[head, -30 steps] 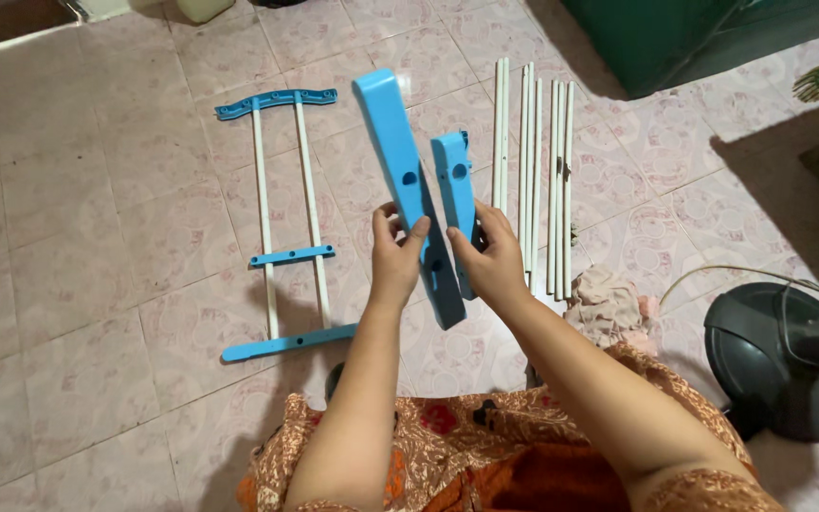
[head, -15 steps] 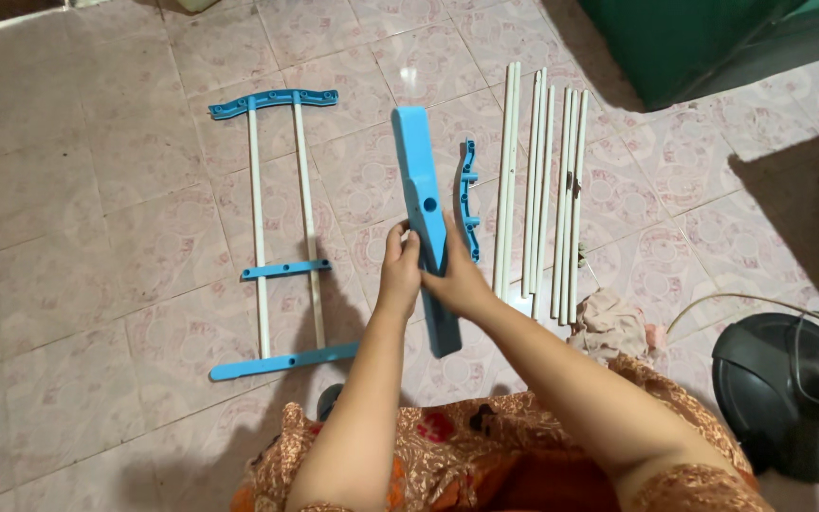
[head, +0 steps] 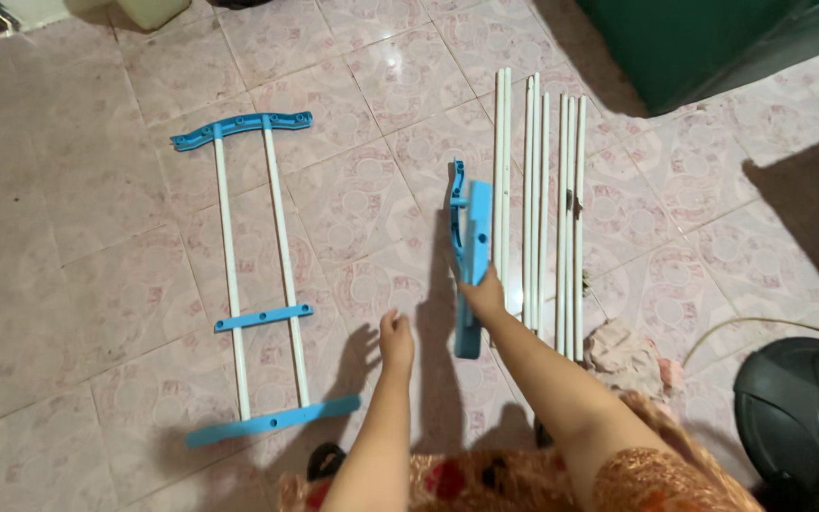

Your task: The person assembles a collapsible clothes drying rack by inserting white poles into blue plastic connectors and joining sections together. The person repeatedly connects and disconnects parts to form the frame, then reassembles them into a larger structure.

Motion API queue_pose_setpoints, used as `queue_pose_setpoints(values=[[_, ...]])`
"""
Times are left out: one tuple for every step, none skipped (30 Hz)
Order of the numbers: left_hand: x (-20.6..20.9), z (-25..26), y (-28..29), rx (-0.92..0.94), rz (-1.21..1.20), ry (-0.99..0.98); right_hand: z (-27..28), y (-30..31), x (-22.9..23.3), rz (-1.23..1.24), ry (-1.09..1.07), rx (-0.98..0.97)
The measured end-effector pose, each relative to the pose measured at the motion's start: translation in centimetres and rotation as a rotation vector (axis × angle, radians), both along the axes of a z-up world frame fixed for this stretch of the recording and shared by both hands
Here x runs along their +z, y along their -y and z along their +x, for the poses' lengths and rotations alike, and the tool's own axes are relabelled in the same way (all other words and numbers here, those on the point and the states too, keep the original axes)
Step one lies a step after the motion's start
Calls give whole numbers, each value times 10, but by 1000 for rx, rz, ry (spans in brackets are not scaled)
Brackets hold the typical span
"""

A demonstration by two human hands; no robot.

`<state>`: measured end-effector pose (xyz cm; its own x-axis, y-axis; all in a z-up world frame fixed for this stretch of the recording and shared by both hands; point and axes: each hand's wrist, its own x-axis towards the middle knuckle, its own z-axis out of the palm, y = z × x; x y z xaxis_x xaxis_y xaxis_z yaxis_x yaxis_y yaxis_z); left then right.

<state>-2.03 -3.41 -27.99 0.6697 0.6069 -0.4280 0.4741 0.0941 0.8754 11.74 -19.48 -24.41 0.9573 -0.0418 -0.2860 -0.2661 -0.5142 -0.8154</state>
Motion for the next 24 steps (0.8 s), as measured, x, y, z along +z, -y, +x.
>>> queue_pose_setpoints(values=[[-6, -6, -3, 29, -8, -15, 6, 4, -13, -4, 7, -38], [-10, -12, -6, 59, -15, -29, 12, 6, -24, 3, 21, -56], [-13, -16, -12, 78, 35, -61, 19, 8, -32, 9, 37, -75], [-16, -19, -22, 97, 85, -92, 27, 9, -39, 16, 52, -94], [-19, -20, -31, 115, 132, -122, 35, 12, -45, -18, 71, -80], [-24, -21, -44, 130, 167, -40, 44, 14, -49, -51, 89, -65], [-26, -22, -56, 146, 199, 38, 51, 17, -53, -88, 104, -49], [-29, -22, -65, 161, 230, 117, 58, 20, -55, -123, 92, -35], [-32, -21, -74, 178, 196, 110, 65, 23, -56, -158, 82, -21], [-35, -24, -82, 195, 162, 103, 71, 26, -57, -193, 72, -7], [-36, -26, -89, 214, 129, 94, 76, 28, -59, -207, 64, 5], [-37, -25, -92, 230, 106, 103, 81, 30, -60, -220, 55, 18], [-37, -27, -94, 249, 84, 111, 83, 30, -63, -233, 45, 32], [-37, -27, -95, 267, 62, 119, 86, 29, -66, -230, 48, 34], [-36, -27, -96, 251, 53, 131, 88, 27, -70, -226, 50, 36], [-34, -27, -96, 235, 44, 143, 89, 24, -74, -221, 52, 38], [-34, -25, -95, 218, 33, 157, 91, 21, -79, -233, 44, 43], [-33, -24, -96, 213, 24, 162, 92, 18, -83, -245, 37, 49], [-33, -23, -95, 207, 14, 167, 92, 14, -87, -258, 29, 55], [-34, -22, -95, 202, 4, 172, 93, 10, -90, -217, 43, 61], [-35, -22, -96, 207, -3, 174, 94, 4, -93, -174, 56, 68], [-37, -21, -96, 213, -9, 176, 94, 0, -95, -131, 68, 75], [-40, -22, -97, 216, -14, 175, 93, -6, -96, -93, 25, 77], [-42, -22, -97, 214, -26, 178, 94, -12, -98, -54, -18, 78]])
